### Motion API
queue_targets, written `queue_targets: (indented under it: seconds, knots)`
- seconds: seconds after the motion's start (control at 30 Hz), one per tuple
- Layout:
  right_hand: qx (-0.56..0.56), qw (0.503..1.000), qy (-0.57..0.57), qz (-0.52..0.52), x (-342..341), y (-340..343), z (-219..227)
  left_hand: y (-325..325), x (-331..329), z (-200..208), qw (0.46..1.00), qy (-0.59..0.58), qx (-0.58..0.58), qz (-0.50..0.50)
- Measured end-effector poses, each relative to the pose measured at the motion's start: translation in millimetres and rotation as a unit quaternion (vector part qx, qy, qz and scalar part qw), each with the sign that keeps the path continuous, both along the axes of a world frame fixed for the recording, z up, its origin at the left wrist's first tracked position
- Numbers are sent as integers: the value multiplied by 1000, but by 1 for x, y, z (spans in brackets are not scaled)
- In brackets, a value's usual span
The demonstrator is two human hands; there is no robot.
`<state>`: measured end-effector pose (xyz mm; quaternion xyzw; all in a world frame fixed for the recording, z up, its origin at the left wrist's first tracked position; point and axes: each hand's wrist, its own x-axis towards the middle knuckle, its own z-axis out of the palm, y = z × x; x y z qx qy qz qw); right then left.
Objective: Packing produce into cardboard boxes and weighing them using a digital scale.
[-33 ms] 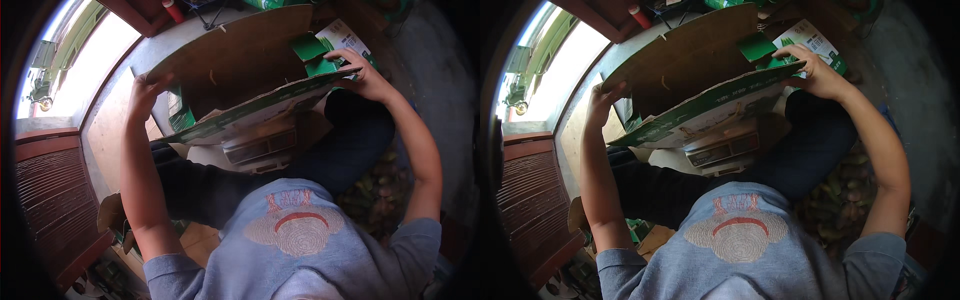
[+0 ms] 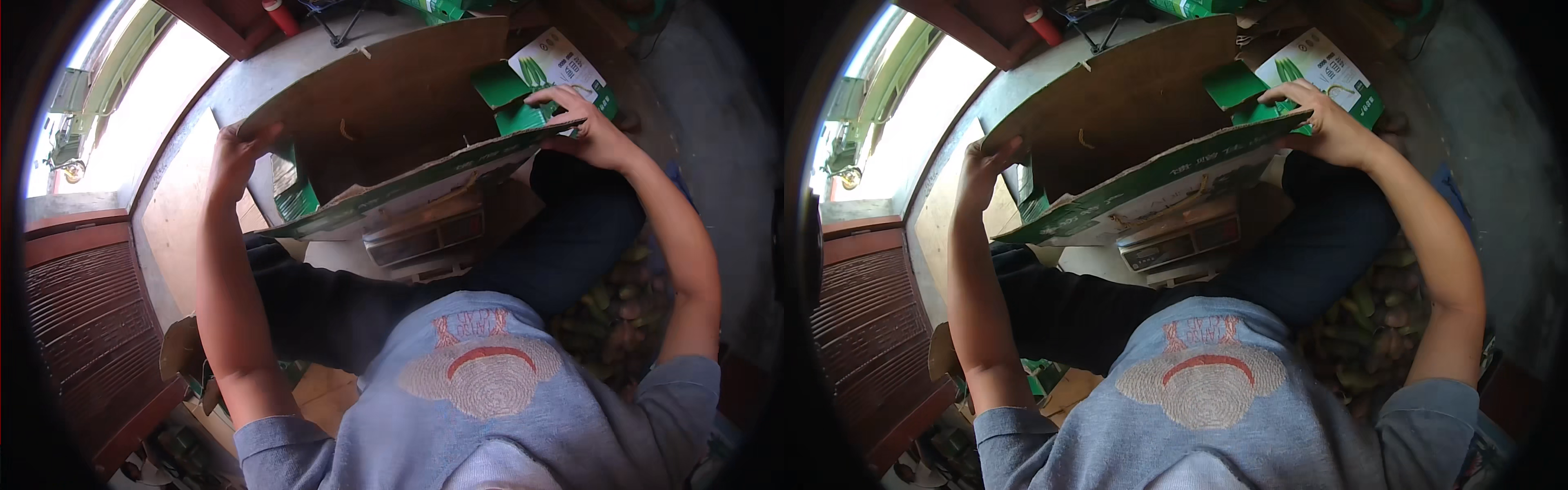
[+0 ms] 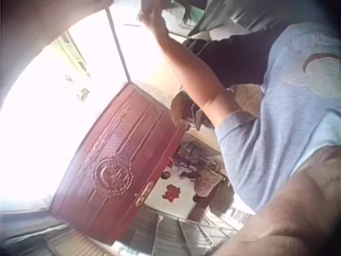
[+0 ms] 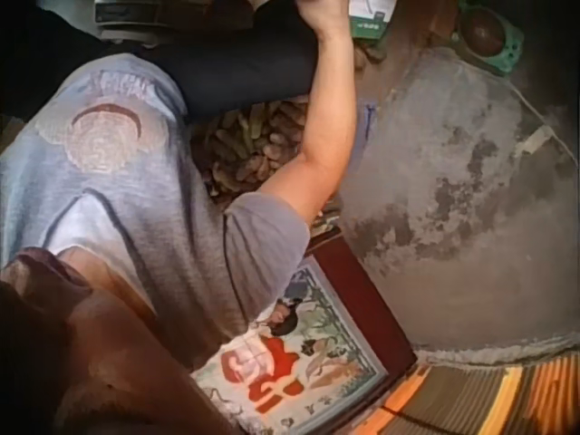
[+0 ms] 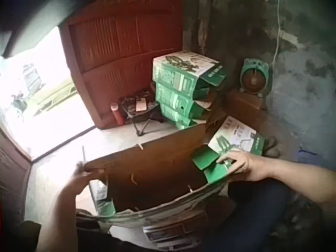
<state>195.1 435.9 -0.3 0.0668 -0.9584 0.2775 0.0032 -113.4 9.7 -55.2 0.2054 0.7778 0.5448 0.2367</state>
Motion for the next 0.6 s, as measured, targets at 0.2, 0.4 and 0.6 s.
queue_targets:
  seconds: [0.2, 0.4, 0.6]
  knots:
    - [17, 996, -78, 45, 16, 3, -49, 2, 7, -25, 998, -10, -22, -59]
    - [27, 995, -81, 47, 26, 1, -53, 8, 14, -18, 993, -12, -96, -67]
    - [53, 996, -65, 25, 45, 8, -56, 3, 15, -29, 993, -22, -77, -86]
